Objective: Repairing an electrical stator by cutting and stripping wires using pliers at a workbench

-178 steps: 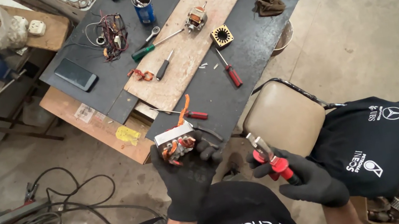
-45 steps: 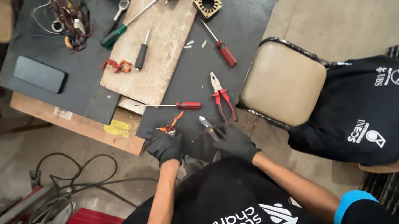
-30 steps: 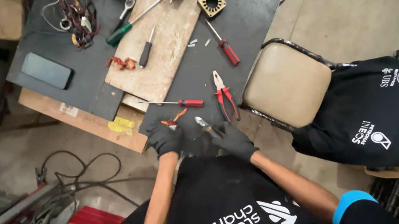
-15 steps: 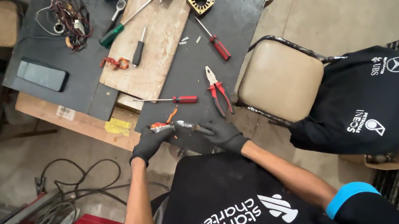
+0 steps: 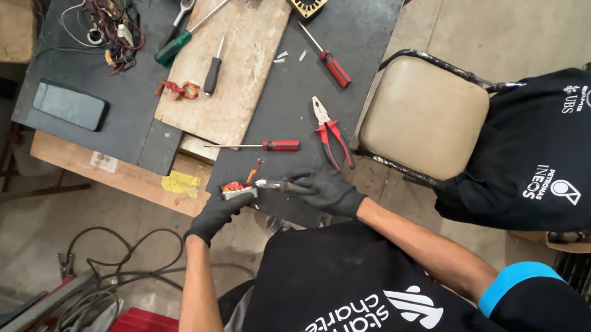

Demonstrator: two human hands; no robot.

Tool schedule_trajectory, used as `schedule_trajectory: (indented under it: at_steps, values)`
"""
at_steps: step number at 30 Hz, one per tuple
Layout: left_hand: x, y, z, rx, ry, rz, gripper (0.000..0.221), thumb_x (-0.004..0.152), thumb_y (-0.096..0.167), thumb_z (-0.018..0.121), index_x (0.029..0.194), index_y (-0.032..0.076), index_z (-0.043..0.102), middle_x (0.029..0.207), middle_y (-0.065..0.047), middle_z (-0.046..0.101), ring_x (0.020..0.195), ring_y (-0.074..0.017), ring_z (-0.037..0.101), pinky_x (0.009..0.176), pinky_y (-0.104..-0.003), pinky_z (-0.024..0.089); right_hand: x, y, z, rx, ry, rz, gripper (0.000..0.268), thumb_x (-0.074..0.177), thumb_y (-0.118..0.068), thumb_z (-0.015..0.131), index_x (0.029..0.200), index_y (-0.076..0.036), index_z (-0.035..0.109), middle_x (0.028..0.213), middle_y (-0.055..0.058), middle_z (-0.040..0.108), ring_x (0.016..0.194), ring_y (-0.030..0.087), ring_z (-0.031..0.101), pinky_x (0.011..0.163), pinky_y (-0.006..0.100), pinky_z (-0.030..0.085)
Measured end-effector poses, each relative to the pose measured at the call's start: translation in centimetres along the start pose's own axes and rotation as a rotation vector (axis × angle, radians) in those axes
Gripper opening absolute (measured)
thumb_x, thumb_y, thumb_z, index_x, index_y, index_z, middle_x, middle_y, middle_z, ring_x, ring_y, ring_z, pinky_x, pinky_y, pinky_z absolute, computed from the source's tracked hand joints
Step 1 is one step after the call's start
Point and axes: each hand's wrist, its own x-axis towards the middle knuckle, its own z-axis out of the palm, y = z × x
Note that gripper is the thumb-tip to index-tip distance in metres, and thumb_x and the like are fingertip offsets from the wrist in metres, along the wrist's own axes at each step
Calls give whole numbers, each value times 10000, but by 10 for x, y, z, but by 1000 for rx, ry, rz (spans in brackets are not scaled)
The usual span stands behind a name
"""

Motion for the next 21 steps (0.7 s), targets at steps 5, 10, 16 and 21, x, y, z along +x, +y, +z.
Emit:
schedule_trajectory:
  at_steps: [5, 10, 16, 21]
  values:
    - [10, 5, -4, -83, -18, 145, 521, 687, 169, 940, 1119, 18, 691, 911, -127, 697, 796, -228, 687, 629, -298, 563, 6, -1, -1, 18, -48, -34, 251, 948, -247, 631, 1156, -117, 682, 1155, 118, 734, 1096, 344, 683, 984, 436, 513]
    - [17, 12, -5, -15, -109, 205, 475, 718, 189, 927, 1145, 102, 735, 1064, -140, 684, 854, -245, 694, 695, -320, 609, 10, -13, -15, 135, -48, 105, 290, 918, -264, 654, 1164, -117, 696, 1112, 175, 740, 1082, 397, 680, 927, 455, 541]
    - [19, 8, -4, 449, 114, 69, 383, 900, 527, 699, 1249, 383, 632, 1285, -111, 691, 1268, -310, 619, 1113, -408, 487, 13, -12, -17, 147, -28, 151, 277, 906, -257, 672, 1144, -119, 705, 1082, 163, 752, 1060, 397, 695, 905, 436, 561]
    - [7, -6, 6, 230, 137, 133, 781, 702, 432, 919, 1365, 327, 519, 1412, -100, 617, 1323, -335, 574, 1143, -421, 474, 13, -17, -6, 106, -35, 176, 259, 927, -283, 667, 1155, -163, 693, 1067, 157, 755, 1035, 369, 709, 868, 432, 577]
